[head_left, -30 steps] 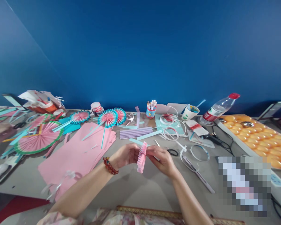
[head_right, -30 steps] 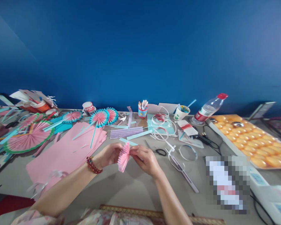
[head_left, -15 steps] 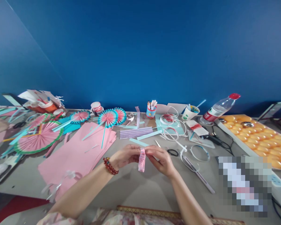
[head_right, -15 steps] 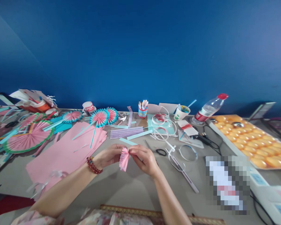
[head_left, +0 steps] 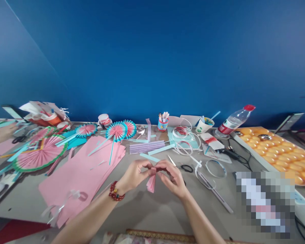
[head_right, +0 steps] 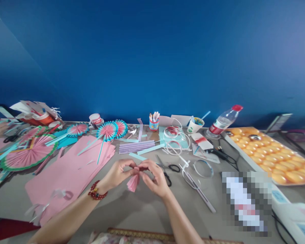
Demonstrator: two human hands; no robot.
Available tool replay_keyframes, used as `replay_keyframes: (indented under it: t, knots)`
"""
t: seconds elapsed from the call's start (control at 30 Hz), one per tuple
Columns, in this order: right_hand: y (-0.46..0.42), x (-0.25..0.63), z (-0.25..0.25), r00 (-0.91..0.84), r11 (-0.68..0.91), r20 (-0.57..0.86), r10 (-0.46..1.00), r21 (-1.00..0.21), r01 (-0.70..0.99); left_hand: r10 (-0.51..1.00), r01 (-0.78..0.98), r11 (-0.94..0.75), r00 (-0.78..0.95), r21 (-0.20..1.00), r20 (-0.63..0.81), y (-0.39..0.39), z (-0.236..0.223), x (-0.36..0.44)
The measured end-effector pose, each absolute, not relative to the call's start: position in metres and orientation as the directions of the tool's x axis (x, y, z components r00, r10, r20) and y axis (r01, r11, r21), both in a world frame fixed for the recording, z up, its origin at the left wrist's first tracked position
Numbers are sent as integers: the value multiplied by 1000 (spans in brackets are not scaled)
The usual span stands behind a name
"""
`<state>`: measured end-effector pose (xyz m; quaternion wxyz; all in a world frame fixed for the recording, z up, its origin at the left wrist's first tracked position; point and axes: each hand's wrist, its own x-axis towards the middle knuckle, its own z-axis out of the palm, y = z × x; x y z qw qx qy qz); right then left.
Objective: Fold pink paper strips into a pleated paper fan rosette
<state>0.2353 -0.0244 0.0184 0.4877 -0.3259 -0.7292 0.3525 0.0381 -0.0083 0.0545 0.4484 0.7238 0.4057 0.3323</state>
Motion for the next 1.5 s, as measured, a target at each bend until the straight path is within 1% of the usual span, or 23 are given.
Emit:
replay_keyframes:
  t: [0.1,0.2,0.3,0.4,0.5,0.77,0.87,1.0,1.1,1.17,1.27,1.4,1.5]
  knots:
    - [-25,232,20,-297,458,414,861,-883,98,870,413,-419,436,809,228,-14,53,39]
    - [-23,230,21,-320,371,330,888,-925,78,836,529,-537,438,657,331,-19,48,39]
    - [-20,231,20,-349,274,241,906,-961,48,816,595,-578,435,558,380,-22,43,41]
    - [-18,232,19,-376,172,157,913,-985,7,820,639,-572,442,515,363,-24,43,43]
    - [-17,234,20,-381,129,127,916,-991,-20,841,670,-541,441,508,314,-25,46,45]
    - [-17,234,21,-385,200,176,906,-980,22,850,673,-520,467,526,243,-26,51,47]
    - [-17,232,19,-373,193,175,911,-981,10,870,640,-475,446,604,211,-24,51,46]
    - [-18,230,17,-337,211,214,917,-976,-44,880,508,-414,436,755,190,-20,60,43]
    - [-19,229,18,-320,243,250,914,-968,-63,866,419,-400,463,815,187,-17,70,41]
    - [-19,230,20,-309,271,272,911,-961,-47,861,406,-387,481,828,166,-16,73,41]
    - [-19,232,21,-294,334,316,902,-942,12,865,456,-403,472,793,169,-17,71,42]
    - [-18,235,21,-324,401,347,880,-909,115,839,550,-520,472,653,271,-18,65,45]
    - [-17,236,19,-355,426,350,867,-889,166,812,600,-574,503,557,296,-19,64,46]
